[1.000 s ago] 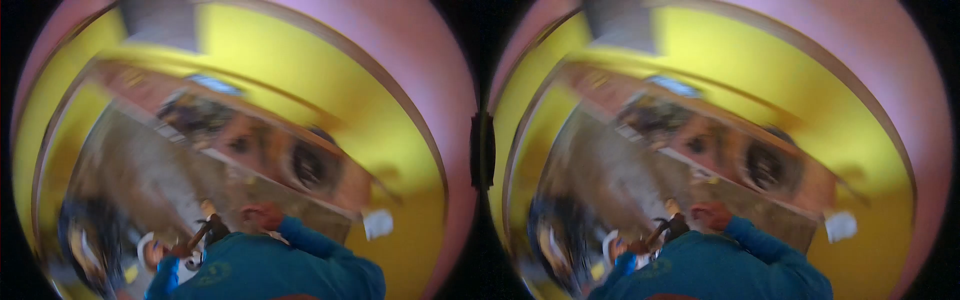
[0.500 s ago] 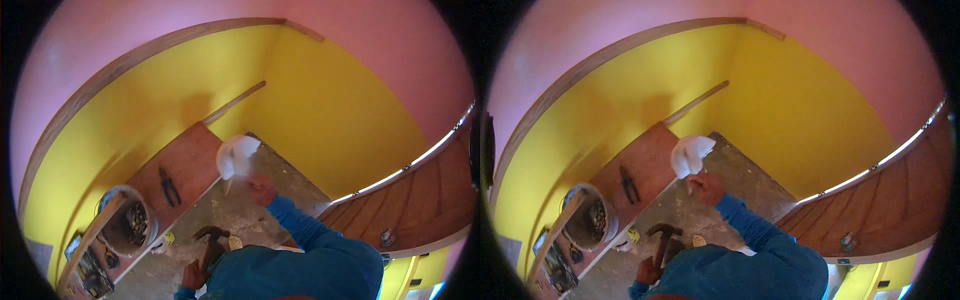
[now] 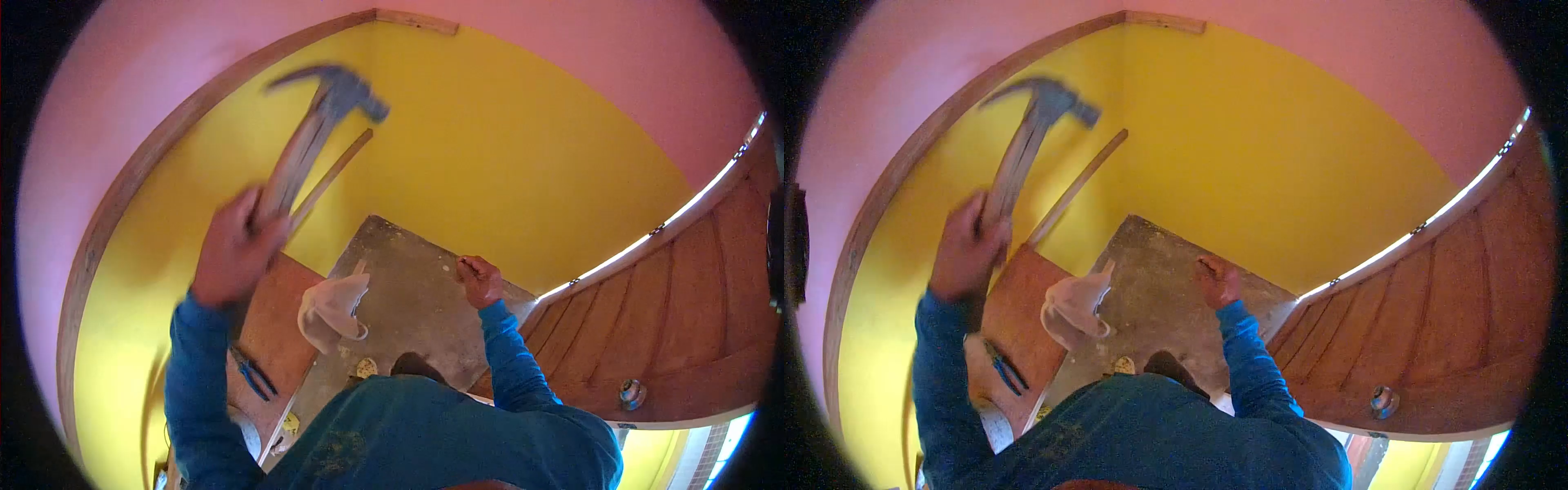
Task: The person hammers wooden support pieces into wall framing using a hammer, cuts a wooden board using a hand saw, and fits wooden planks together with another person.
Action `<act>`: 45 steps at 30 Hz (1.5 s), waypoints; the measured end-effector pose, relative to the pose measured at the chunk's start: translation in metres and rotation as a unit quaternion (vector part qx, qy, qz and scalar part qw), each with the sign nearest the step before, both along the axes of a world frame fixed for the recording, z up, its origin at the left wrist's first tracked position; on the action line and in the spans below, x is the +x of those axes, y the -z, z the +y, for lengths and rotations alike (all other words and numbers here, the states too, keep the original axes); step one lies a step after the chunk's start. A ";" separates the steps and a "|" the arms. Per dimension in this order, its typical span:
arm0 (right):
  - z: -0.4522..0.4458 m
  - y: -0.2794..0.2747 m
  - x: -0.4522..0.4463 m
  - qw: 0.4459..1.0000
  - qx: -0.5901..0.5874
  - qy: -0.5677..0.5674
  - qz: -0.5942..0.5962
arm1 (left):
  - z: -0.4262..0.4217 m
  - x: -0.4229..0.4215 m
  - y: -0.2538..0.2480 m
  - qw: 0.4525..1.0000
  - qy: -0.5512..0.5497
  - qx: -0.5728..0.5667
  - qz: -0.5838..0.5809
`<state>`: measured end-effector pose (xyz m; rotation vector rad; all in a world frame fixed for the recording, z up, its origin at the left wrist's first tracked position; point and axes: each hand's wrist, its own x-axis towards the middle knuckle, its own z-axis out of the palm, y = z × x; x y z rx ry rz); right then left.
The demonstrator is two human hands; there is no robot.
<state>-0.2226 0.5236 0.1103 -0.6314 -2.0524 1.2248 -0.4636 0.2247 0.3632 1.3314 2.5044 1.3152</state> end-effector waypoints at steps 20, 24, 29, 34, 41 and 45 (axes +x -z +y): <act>0.310 -0.139 -0.159 0.911 0.405 -0.060 0.057 | 0.341 -0.078 0.135 0.899 -0.114 0.309 -0.290; 0.314 -0.228 -0.286 0.827 0.508 -0.166 0.173 | 0.336 -0.061 0.219 0.900 -0.201 0.238 -0.305; 0.327 -0.298 -0.422 0.831 0.497 -0.208 0.137 | 0.335 -0.070 0.246 0.913 -0.181 0.265 -0.250; 0.343 -0.329 -0.500 0.819 0.529 -0.208 0.078 | 0.353 -0.099 0.237 0.922 -0.225 0.203 -0.241; 0.345 -0.334 -0.543 0.838 0.505 -0.205 0.006 | 0.384 -0.120 0.233 0.917 -0.205 0.245 -0.238; 0.346 -0.340 -0.558 0.787 0.546 -0.289 -0.016 | 0.417 -0.130 0.235 0.910 -0.213 0.288 -0.207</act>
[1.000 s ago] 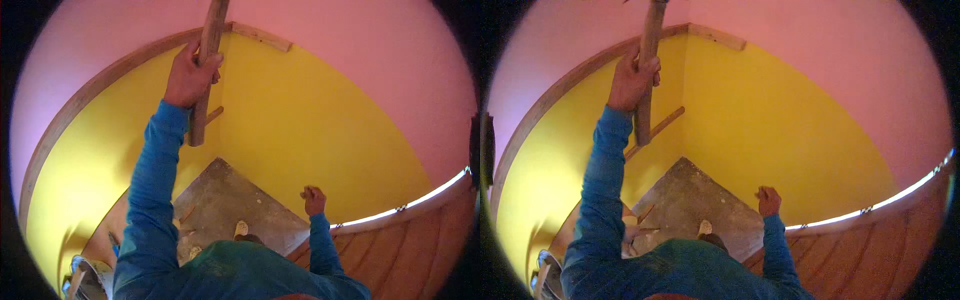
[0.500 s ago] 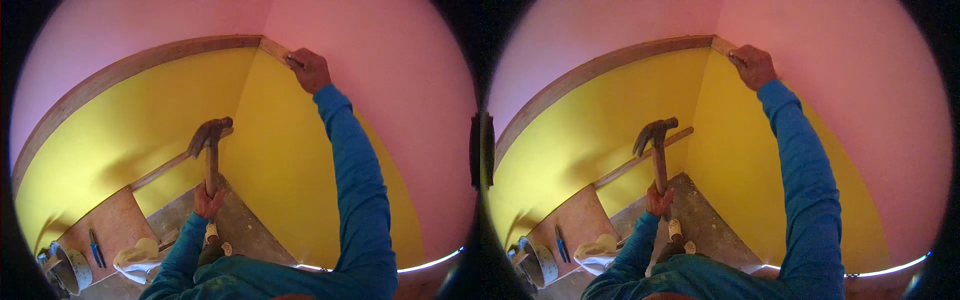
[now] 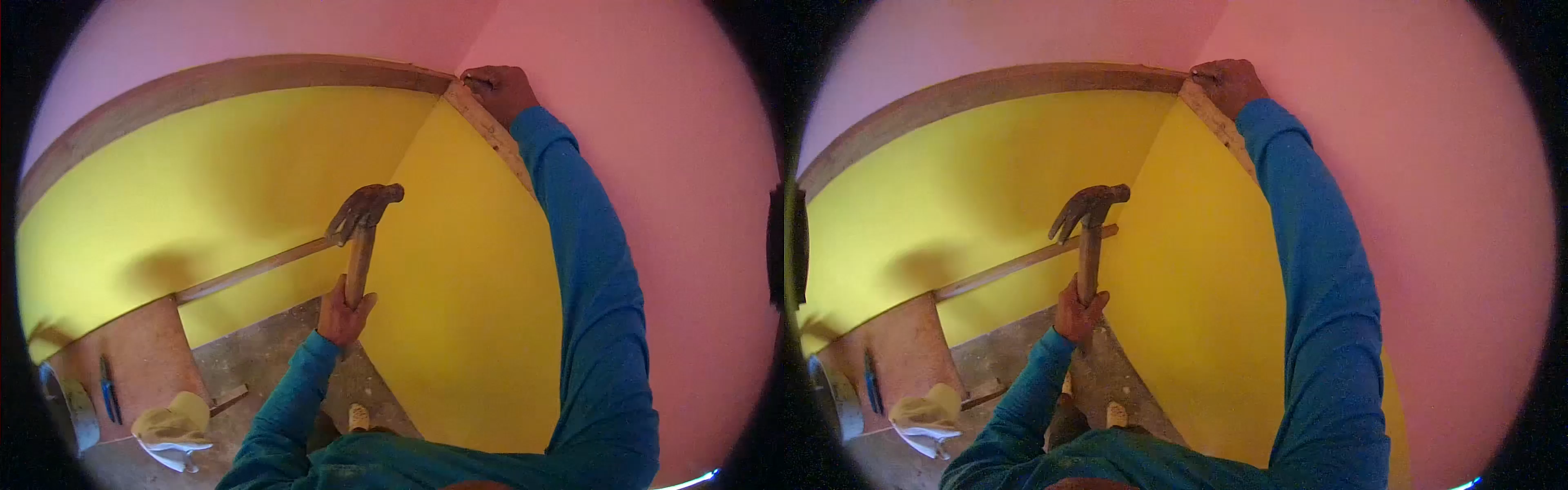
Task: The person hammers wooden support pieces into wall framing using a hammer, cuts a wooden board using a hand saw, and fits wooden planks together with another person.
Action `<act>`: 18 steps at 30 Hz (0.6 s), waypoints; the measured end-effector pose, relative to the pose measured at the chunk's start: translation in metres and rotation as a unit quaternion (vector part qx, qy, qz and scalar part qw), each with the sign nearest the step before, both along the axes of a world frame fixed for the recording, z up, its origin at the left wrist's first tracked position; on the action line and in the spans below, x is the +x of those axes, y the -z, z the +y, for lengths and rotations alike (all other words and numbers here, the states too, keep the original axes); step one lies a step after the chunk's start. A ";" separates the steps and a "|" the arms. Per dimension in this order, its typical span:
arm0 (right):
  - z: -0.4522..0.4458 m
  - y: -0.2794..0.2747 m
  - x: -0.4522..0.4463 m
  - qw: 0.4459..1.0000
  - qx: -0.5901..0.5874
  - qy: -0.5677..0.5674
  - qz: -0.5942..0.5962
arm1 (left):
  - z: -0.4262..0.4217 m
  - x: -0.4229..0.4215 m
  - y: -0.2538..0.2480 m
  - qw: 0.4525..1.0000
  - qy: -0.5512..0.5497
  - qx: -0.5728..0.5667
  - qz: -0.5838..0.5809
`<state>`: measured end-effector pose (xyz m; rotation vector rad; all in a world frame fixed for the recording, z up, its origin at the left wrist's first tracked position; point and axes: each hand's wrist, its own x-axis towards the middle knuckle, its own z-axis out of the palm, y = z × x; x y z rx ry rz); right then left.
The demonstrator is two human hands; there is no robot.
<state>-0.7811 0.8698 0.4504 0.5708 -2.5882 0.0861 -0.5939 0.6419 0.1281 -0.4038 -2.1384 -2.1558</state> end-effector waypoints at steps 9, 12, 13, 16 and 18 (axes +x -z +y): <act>0.011 0.003 -0.026 0.990 0.115 -0.076 -0.027 | 0.072 -0.029 -0.015 0.997 -0.017 0.066 0.038; 0.005 0.001 -0.026 0.992 0.103 -0.053 -0.058 | 0.077 -0.048 -0.037 0.996 -0.050 0.047 0.058; 0.002 -0.002 -0.023 0.992 0.093 -0.039 -0.075 | 0.077 -0.056 -0.046 0.996 -0.055 0.039 0.055; 0.010 -0.008 -0.035 0.976 0.199 -0.050 -0.077 | 0.086 -0.084 -0.053 0.994 -0.057 0.058 0.070; 0.013 -0.007 -0.037 0.970 0.218 -0.095 -0.053 | 0.085 -0.095 -0.071 0.986 -0.087 0.059 0.128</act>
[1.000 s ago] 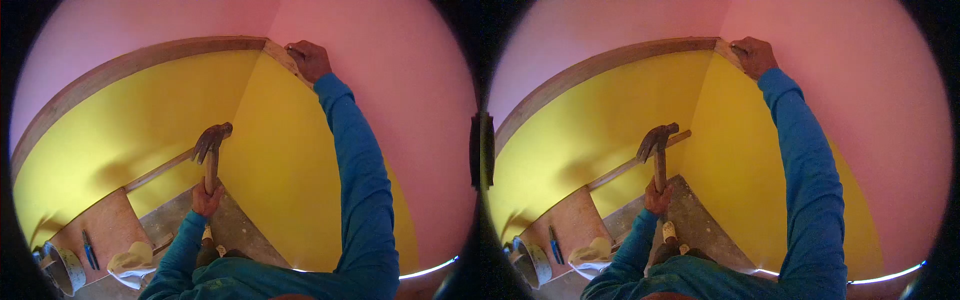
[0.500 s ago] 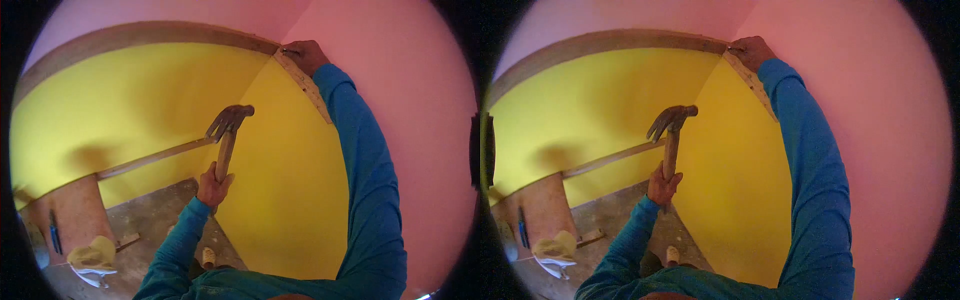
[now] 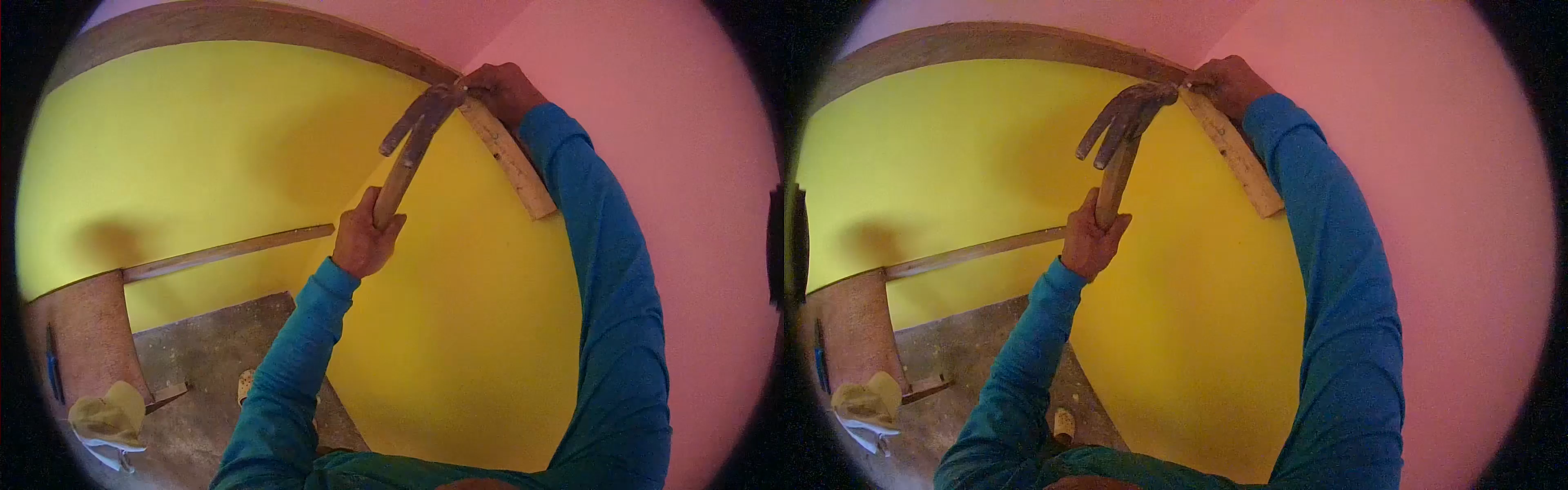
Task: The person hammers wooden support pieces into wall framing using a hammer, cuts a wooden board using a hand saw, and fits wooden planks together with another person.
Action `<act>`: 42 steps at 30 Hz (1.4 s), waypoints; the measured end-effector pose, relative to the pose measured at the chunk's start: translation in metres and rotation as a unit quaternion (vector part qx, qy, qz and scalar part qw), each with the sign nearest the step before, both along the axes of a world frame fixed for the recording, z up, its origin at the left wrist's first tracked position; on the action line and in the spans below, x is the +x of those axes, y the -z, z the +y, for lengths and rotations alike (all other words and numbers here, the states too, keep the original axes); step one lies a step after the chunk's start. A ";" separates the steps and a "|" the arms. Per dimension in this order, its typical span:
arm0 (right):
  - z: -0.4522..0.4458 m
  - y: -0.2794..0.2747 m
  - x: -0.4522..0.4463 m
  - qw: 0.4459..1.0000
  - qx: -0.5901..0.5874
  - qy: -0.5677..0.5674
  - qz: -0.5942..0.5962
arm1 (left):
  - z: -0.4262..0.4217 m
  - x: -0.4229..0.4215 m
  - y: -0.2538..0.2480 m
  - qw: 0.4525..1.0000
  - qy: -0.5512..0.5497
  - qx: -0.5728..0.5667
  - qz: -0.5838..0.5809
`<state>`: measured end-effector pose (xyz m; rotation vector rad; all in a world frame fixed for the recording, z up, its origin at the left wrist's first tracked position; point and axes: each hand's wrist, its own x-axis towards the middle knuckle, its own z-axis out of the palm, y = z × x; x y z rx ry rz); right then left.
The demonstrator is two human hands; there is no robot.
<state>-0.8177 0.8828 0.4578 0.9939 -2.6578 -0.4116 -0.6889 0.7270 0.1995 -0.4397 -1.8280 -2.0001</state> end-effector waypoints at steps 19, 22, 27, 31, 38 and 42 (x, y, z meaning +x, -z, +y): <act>0.001 -0.006 0.000 0.991 0.047 -0.124 -0.029 | 0.019 -0.048 0.008 0.994 -0.063 -0.039 0.077; 0.000 -0.007 0.001 0.993 0.046 -0.102 -0.033 | 0.027 -0.054 0.019 0.976 -0.088 0.005 0.198; -0.002 -0.011 0.002 0.989 0.066 -0.126 -0.031 | 0.029 -0.066 0.024 0.990 -0.073 -0.084 0.090; 0.002 -0.007 -0.006 0.990 0.068 -0.120 -0.030 | 0.026 -0.073 0.031 0.981 -0.072 -0.072 0.166; -0.003 -0.007 -0.002 0.997 -0.007 -0.060 -0.053 | 0.019 -0.048 0.043 0.990 -0.063 -0.109 0.062; -0.005 -0.005 0.008 0.995 -0.023 -0.071 -0.060 | 0.016 -0.017 0.067 0.997 -0.012 -0.067 0.033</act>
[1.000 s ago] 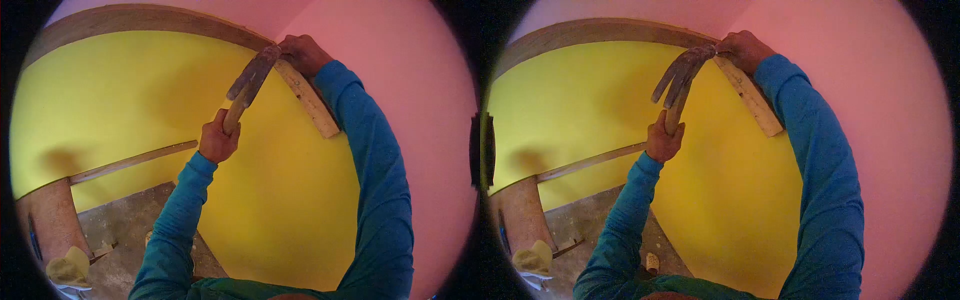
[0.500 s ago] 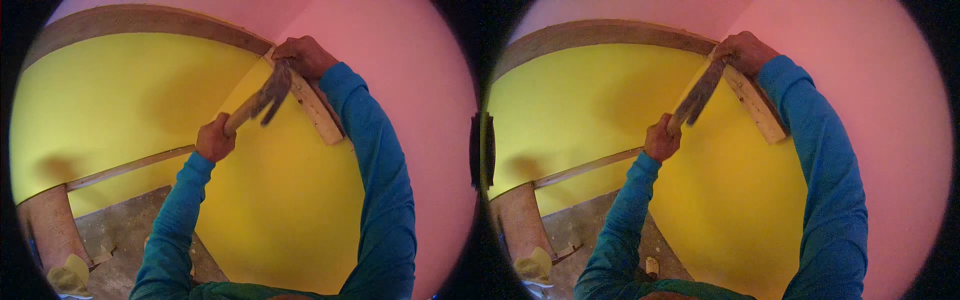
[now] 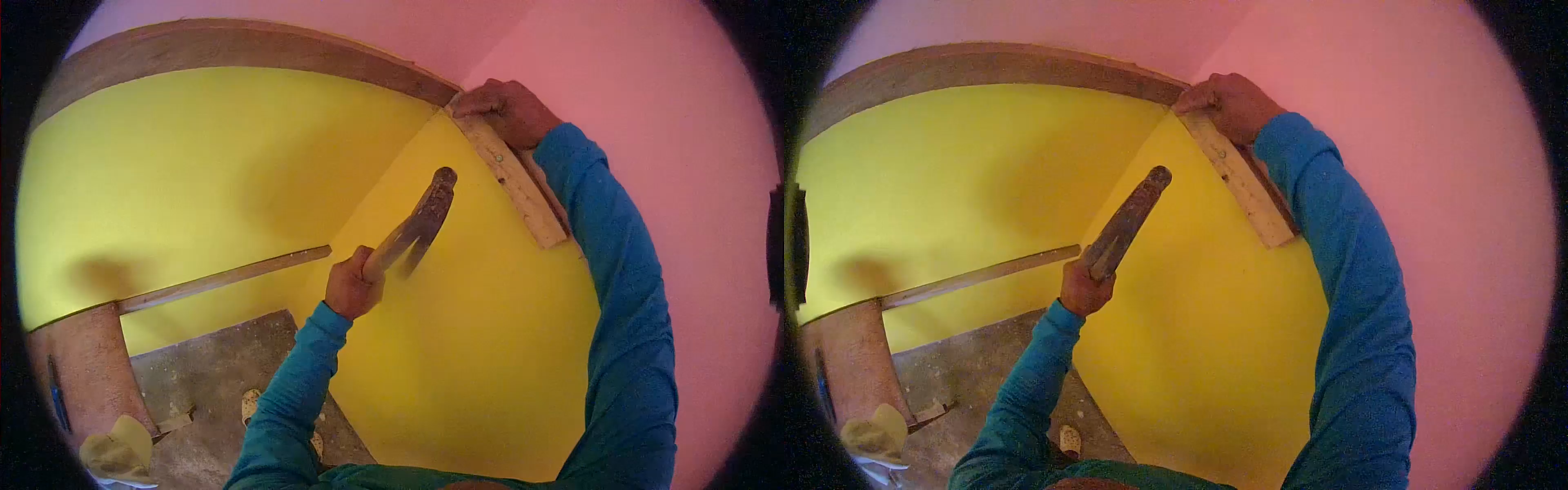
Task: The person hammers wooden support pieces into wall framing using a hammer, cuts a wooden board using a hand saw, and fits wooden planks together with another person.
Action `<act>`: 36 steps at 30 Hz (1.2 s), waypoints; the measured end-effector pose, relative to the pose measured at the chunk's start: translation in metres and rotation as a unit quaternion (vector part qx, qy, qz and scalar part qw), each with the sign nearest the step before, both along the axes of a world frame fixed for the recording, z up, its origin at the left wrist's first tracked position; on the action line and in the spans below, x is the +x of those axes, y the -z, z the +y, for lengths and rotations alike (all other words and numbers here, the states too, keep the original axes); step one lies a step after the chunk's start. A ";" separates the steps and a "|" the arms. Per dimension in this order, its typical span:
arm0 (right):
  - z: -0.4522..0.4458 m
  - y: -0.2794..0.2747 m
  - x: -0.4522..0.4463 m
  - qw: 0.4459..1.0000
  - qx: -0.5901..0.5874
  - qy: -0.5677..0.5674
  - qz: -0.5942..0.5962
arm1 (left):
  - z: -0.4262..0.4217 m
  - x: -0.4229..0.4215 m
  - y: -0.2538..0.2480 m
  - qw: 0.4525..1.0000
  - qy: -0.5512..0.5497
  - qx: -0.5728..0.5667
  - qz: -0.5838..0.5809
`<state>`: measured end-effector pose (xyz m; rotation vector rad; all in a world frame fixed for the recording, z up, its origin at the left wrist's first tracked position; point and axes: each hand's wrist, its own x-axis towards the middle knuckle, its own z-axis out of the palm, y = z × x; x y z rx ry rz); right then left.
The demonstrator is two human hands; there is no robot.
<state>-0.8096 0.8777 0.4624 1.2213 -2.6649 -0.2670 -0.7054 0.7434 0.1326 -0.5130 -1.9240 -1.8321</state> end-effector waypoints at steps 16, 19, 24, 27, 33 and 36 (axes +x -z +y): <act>0.001 0.000 -0.009 0.995 0.056 0.077 0.021 | -0.015 -0.034 -0.048 0.991 -0.036 -0.055 0.113; -0.006 -0.002 -0.002 0.993 0.080 0.077 0.024 | -0.013 -0.065 -0.041 0.987 -0.069 -0.099 0.102; -0.007 -0.004 -0.006 0.992 0.068 0.106 0.002 | -0.023 -0.056 -0.054 0.986 -0.067 -0.114 0.099; -0.006 -0.004 -0.003 0.990 0.086 0.111 0.011 | -0.026 -0.058 -0.049 0.982 -0.071 -0.119 0.131; 0.007 -0.009 0.016 0.992 0.046 0.080 0.083 | -0.038 -0.040 -0.066 0.976 -0.074 -0.178 0.097; 0.011 -0.013 0.091 0.974 -0.052 0.042 0.218 | -0.045 -0.017 -0.050 0.975 -0.067 -0.102 0.186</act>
